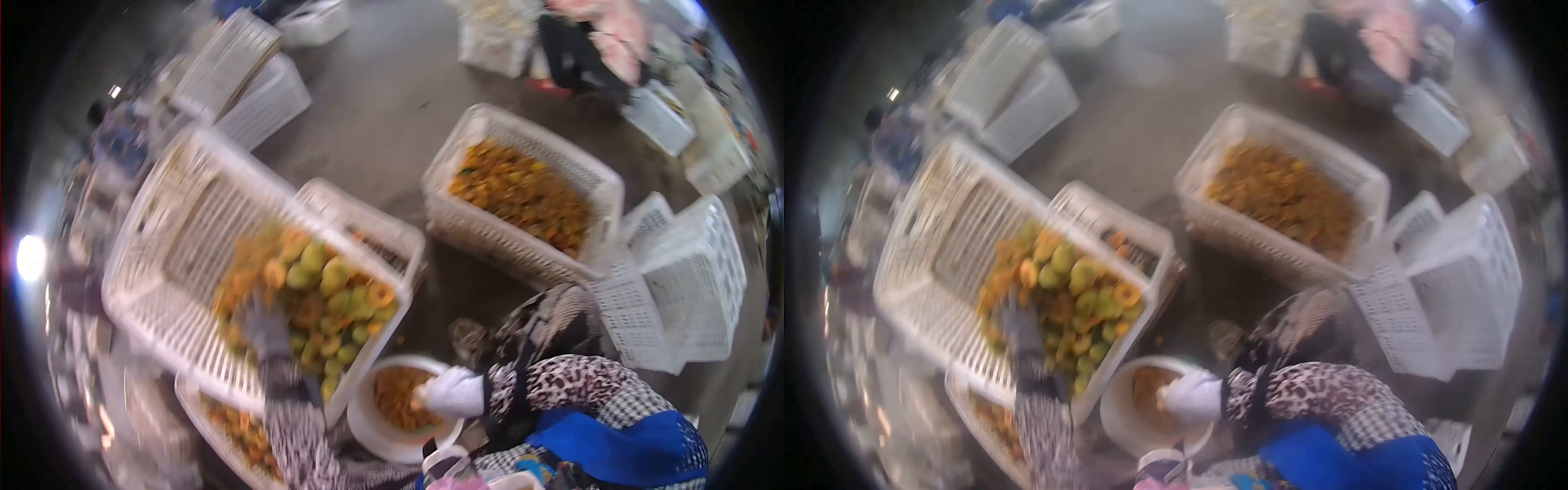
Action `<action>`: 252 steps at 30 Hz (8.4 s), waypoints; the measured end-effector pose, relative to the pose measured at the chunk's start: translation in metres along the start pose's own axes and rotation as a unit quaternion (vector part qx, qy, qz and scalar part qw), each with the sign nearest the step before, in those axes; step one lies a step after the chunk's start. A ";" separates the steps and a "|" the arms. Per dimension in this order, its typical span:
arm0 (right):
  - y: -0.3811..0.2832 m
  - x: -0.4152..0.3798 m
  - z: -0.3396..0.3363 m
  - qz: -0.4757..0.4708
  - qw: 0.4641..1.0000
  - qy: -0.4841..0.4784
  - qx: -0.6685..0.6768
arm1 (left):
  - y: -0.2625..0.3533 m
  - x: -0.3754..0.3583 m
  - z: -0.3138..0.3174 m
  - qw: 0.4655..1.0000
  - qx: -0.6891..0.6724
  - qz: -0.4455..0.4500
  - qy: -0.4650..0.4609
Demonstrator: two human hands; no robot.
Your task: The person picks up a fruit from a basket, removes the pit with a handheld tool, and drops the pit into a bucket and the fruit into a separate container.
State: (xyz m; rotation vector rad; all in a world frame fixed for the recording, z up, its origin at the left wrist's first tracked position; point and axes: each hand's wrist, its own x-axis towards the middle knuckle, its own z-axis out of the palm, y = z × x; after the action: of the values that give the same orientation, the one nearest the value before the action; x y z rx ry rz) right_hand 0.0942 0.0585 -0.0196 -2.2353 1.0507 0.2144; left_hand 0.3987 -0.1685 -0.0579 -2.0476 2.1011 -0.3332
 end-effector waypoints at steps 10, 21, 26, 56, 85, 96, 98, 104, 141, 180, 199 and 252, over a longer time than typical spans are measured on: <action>-0.001 -0.065 -0.011 0.013 0.995 -0.034 0.091 | 0.039 -0.115 -0.046 0.917 -0.387 -0.028 0.095; -0.034 -0.030 -0.052 -0.053 0.917 0.334 0.213 | 0.143 -0.156 -0.151 0.591 -0.788 -0.107 -0.136; -0.047 0.001 -0.034 -0.112 0.838 0.423 0.326 | 0.125 -0.171 -0.156 0.463 -0.868 -0.113 -0.137; -0.057 -0.006 -0.091 0.133 0.926 0.080 0.343 | 0.079 -0.211 -0.151 0.117 -0.967 -0.225 -0.012; -0.065 -0.001 -0.074 0.057 0.984 0.152 0.080 | 0.073 -0.222 -0.154 0.667 -0.742 -0.058 0.027; -0.073 -0.008 -0.106 0.106 0.888 -0.062 0.442 | 0.092 -0.207 -0.153 0.575 -0.787 -0.094 0.203; -0.073 -0.004 -0.079 0.084 0.913 -0.021 0.399 | 0.091 -0.210 -0.165 0.624 -0.763 -0.122 0.112; -0.078 -0.001 -0.051 0.140 0.959 0.132 0.208 | 0.079 -0.210 -0.155 0.436 -0.865 -0.216 -0.121; -0.037 0.007 -0.020 -0.070 0.713 -0.173 0.675 | 0.084 -0.206 -0.143 0.362 -0.850 -0.325 -0.201; -0.047 -0.029 -0.073 0.073 0.963 0.150 0.211 | 0.094 -0.205 -0.181 0.196 -0.946 -0.244 -0.084; -0.035 0.007 -0.005 0.135 0.958 0.253 -0.031 | 0.085 -0.218 -0.172 0.232 -0.919 -0.303 -0.095; -0.024 -0.063 -0.065 0.044 0.988 -0.085 0.119 | 0.024 -0.244 -0.174 0.877 -0.390 -0.212 0.182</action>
State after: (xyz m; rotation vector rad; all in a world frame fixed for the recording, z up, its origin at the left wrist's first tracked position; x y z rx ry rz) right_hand 0.0625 0.0693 0.0678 -1.9253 1.0263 0.2958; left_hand 0.3326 0.0810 0.0962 -3.1466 2.1870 0.1327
